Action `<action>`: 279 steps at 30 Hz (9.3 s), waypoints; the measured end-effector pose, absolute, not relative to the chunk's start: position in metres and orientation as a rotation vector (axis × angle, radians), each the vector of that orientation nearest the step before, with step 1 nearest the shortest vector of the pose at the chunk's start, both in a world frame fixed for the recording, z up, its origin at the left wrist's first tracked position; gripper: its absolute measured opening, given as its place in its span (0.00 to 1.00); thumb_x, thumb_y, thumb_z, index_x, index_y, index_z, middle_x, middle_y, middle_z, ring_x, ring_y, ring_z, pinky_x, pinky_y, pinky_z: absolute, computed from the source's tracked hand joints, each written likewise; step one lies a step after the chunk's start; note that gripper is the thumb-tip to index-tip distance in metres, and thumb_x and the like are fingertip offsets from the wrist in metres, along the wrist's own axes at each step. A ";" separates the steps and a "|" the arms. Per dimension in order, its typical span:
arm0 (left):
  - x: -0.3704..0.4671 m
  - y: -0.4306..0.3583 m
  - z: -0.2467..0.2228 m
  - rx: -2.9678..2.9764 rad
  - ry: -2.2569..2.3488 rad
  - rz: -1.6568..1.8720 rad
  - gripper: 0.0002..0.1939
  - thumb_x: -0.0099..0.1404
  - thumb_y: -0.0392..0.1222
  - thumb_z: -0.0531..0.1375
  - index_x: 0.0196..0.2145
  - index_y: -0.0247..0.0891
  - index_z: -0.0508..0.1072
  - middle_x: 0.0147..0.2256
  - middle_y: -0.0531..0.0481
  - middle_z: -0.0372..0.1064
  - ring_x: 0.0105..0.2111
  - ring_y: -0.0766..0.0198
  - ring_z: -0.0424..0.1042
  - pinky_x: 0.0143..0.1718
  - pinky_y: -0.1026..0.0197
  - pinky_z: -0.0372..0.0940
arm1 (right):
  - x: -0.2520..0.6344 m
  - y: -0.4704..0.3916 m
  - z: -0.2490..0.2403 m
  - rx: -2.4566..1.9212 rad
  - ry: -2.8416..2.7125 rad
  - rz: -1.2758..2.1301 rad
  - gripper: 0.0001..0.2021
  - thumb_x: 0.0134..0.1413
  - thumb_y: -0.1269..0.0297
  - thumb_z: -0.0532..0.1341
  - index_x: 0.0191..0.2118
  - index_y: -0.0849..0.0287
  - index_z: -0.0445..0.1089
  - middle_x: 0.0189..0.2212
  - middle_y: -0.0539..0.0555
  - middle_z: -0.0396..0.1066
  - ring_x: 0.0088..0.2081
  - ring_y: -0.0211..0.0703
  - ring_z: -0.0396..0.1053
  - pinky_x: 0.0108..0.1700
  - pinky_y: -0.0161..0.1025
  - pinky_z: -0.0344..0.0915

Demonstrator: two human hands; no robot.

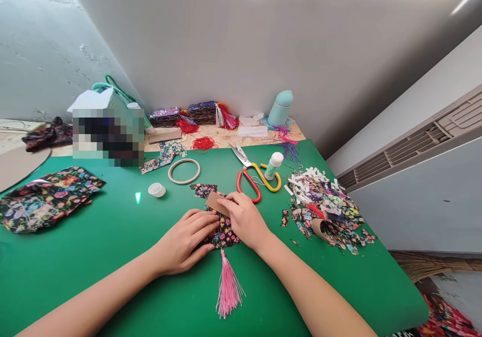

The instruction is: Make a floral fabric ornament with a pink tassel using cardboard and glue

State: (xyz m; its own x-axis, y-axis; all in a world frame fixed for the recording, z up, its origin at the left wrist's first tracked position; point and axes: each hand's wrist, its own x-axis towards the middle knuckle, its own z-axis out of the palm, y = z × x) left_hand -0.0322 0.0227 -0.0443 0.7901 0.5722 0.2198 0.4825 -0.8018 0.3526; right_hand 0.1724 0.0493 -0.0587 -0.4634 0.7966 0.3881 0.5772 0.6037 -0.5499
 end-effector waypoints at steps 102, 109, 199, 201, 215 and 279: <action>-0.037 0.022 -0.050 2.536 1.149 0.406 0.43 0.50 0.30 0.48 0.64 0.37 0.41 0.60 0.44 0.55 0.62 0.48 0.42 0.58 0.41 0.33 | 0.176 0.030 -0.026 -0.582 -2.704 0.049 0.11 0.55 0.77 0.52 0.27 0.61 0.68 0.25 0.53 0.71 0.28 0.42 0.61 0.37 0.42 0.60; -0.039 0.023 -0.051 2.564 1.071 0.428 0.38 0.54 0.31 0.48 0.62 0.39 0.45 0.62 0.43 0.49 0.63 0.48 0.42 0.58 0.40 0.35 | 0.189 0.038 -0.015 -0.878 -2.180 0.219 0.12 0.53 0.80 0.54 0.36 0.58 0.70 0.35 0.52 0.76 0.36 0.43 0.68 0.44 0.45 0.63; -0.036 0.023 -0.039 2.588 0.859 0.316 0.27 0.56 0.31 0.48 0.54 0.38 0.61 0.55 0.40 0.62 0.58 0.50 0.56 0.56 0.43 0.46 | 0.179 0.043 -0.037 -1.392 -1.870 1.043 0.24 0.53 0.69 0.55 0.58 0.63 0.60 0.22 0.45 0.61 0.23 0.35 0.62 0.28 0.33 0.62; -0.036 0.023 -0.039 2.588 0.860 0.312 0.26 0.56 0.31 0.48 0.54 0.37 0.61 0.55 0.40 0.62 0.58 0.51 0.56 0.56 0.43 0.45 | 0.178 0.044 -0.038 -1.419 -1.897 1.067 0.25 0.52 0.70 0.56 0.58 0.65 0.60 0.21 0.44 0.60 0.23 0.35 0.62 0.28 0.33 0.61; -0.035 0.024 -0.041 2.616 0.835 0.315 0.25 0.58 0.31 0.47 0.54 0.35 0.60 0.55 0.37 0.60 0.58 0.51 0.55 0.56 0.42 0.47 | 0.187 0.049 -0.038 -1.474 -1.941 1.004 0.26 0.51 0.72 0.55 0.58 0.63 0.61 0.21 0.44 0.57 0.23 0.35 0.59 0.28 0.33 0.57; -0.036 0.020 -0.046 2.506 1.015 0.591 0.43 0.53 0.29 0.49 0.64 0.37 0.36 0.60 0.39 0.52 0.63 0.47 0.41 0.57 0.40 0.43 | 0.179 0.038 -0.037 -0.902 -2.438 -0.223 0.09 0.59 0.76 0.54 0.34 0.64 0.72 0.37 0.57 0.75 0.34 0.41 0.68 0.36 0.36 0.63</action>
